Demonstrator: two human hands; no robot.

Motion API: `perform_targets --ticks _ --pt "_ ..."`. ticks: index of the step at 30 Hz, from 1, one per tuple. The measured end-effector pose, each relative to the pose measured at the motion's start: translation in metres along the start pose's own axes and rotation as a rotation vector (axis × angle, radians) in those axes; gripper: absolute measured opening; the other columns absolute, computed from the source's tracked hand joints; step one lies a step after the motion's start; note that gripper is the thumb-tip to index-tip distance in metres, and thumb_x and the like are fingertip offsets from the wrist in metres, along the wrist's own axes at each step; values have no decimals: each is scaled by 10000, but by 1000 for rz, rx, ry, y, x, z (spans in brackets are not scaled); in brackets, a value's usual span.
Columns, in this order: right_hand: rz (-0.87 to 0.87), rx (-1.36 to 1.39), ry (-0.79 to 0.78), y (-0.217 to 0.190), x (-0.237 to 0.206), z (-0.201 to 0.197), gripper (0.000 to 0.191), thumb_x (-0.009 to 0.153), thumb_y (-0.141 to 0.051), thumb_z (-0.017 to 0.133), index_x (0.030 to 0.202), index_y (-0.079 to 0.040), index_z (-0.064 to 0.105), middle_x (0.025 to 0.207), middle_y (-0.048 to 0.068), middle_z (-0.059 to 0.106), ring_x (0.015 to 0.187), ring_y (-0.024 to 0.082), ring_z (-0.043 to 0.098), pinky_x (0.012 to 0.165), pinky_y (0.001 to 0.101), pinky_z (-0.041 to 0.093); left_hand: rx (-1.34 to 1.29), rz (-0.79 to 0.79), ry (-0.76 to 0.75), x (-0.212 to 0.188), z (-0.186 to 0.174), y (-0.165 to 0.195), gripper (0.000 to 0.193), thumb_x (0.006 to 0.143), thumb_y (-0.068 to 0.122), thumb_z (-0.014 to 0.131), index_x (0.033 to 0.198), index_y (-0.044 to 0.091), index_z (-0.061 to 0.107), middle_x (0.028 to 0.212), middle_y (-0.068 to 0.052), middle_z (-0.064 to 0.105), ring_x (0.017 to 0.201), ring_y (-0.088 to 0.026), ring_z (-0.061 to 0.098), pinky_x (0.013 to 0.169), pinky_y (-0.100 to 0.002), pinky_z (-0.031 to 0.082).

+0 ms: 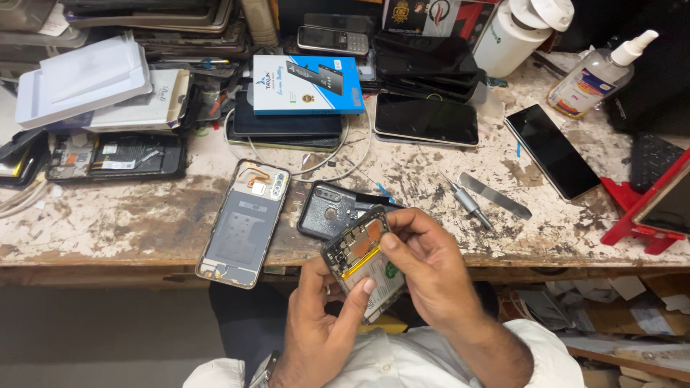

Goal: The person disassembles a light blue smartphone, removes the old battery, and installs a new one. They use a screwdriver and a prying tool to open the device, disconnect the battery connector, and secure the new battery before reattaching the internal bracket.

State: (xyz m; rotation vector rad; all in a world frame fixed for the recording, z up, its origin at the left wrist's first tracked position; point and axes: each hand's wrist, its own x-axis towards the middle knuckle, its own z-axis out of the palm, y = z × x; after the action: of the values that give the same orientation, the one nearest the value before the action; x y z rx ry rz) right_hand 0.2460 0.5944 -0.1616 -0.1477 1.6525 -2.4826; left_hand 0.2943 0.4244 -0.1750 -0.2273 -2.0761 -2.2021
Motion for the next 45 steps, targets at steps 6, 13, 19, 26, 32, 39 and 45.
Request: perform_targets --ticks 6,13,19,26,32,39,45 --pt "31 -106 -64 -13 5 -10 205 990 -40 614 1184 24 630 1066 72 704 976 102 662 884 273 545 -53 -69 -18 2 -7 4 350 953 99 693 1230 7 500 1032 -132 779 955 -157 770 806 -303 625" --pt "-42 -294 -39 -1 5 -14 194 989 -15 656 1175 20 615 1012 44 683 886 61 613 770 229 505 6 -24 -23 3 -6 8 309 954 86 692 1205 10 527 995 -119 789 897 -145 778 763 -291 620" --pt "-35 -227 -41 3 7 -11 209 972 -21 660 1174 16 621 1019 36 671 923 64 627 828 235 531 -23 -100 -36 8 -15 13 327 932 90 693 1207 20 532 996 -106 784 886 -130 764 714 -264 608" --pt "-38 -267 -101 -2 7 -5 208 960 8 694 1146 11 601 1014 46 673 917 78 627 808 241 535 -48 -113 -41 10 -15 18 338 933 99 688 1220 23 528 978 -96 779 852 -99 744 674 -244 589" --pt "-2 -164 -105 -3 12 0 246 939 19 677 1169 -3 594 1031 46 682 954 86 647 828 252 553 -87 -214 -50 14 -22 19 316 911 87 693 1174 30 527 949 -77 774 826 -78 730 631 -235 593" --pt "38 -146 -116 0 11 -11 187 961 13 638 1147 22 625 1049 57 699 966 96 657 882 270 547 -105 -185 -66 15 -25 22 301 928 61 687 1185 27 535 967 -80 768 828 -74 703 659 -224 574" --pt "-16 -159 -116 11 9 -16 153 982 27 650 1135 41 653 1011 59 690 927 94 640 845 261 541 -159 -234 -83 18 -28 20 300 925 51 685 1185 18 539 977 -88 760 840 -86 714 682 -247 612"
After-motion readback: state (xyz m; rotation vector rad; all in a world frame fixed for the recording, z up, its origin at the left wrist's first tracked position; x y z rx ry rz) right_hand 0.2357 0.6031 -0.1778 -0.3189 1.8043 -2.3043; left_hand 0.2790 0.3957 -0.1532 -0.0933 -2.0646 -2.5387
